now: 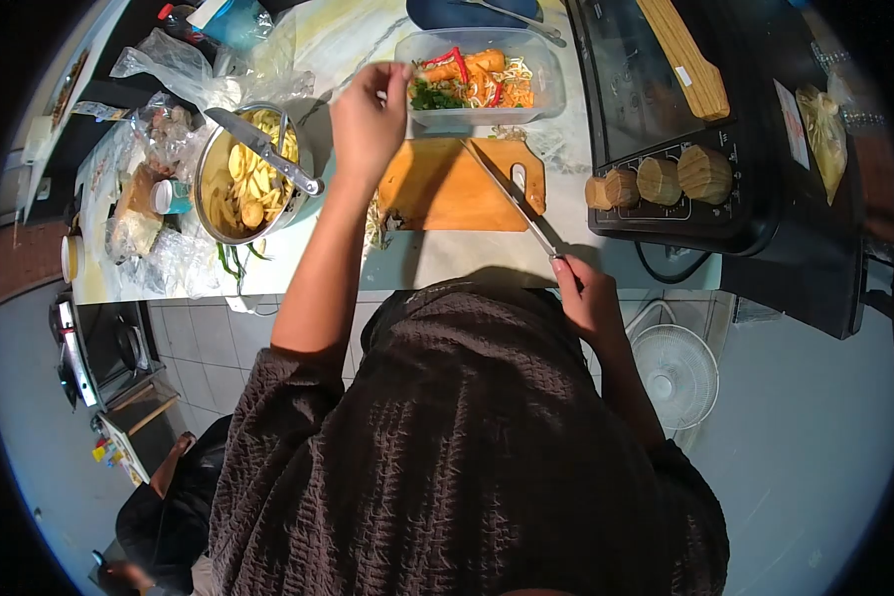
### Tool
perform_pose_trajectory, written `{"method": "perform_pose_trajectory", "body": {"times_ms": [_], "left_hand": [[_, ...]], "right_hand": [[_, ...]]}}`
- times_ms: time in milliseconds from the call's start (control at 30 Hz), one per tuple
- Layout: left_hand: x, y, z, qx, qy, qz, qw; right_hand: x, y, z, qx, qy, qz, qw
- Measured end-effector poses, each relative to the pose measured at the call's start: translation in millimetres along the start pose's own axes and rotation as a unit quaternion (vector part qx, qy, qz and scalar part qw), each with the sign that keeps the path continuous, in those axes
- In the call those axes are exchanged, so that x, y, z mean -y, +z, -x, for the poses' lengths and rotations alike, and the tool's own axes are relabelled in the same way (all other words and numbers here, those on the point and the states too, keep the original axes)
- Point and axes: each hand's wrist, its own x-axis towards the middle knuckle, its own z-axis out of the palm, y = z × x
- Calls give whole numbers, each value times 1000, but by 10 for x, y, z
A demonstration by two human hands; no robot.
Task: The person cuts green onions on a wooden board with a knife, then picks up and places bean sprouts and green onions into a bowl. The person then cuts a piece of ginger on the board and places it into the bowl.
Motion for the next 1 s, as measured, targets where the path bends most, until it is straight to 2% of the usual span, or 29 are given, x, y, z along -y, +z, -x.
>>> {"method": "perform_pose_trajectory", "body": {"times_ms": [67, 200, 267, 400, 467, 633, 767, 1000], "left_hand": [[153, -9, -152, -13, 79, -45, 996], [77, -195, 51, -25, 60, -6, 998], [168, -262, 292, 27, -2, 42, 999], [63, -322, 905, 106, -68, -86, 988], [275, -271, 1126, 87, -64, -140, 984], [596, -334, 1259, 45, -162, -250, 954], [686, -391, 1151, 39, -199, -246, 948], [727, -308, 1022, 26, -214, -280, 936]], "right_hand": [[26, -9, -20, -6, 5, -8, 1000], [2, -9, -56, -3, -5, -6, 1000], [-25, 15, -77, 1, -6, -12, 1000], [-16, 39, -114, 10, -13, -2, 1000], [13, 41, -120, 26, -7, 6, 1000], [27, 51, -138, 32, -10, -7, 999], [68, 25, -164, 47, -12, 5, 999], [70, 35, -197, 47, -16, 1, 999]]}}
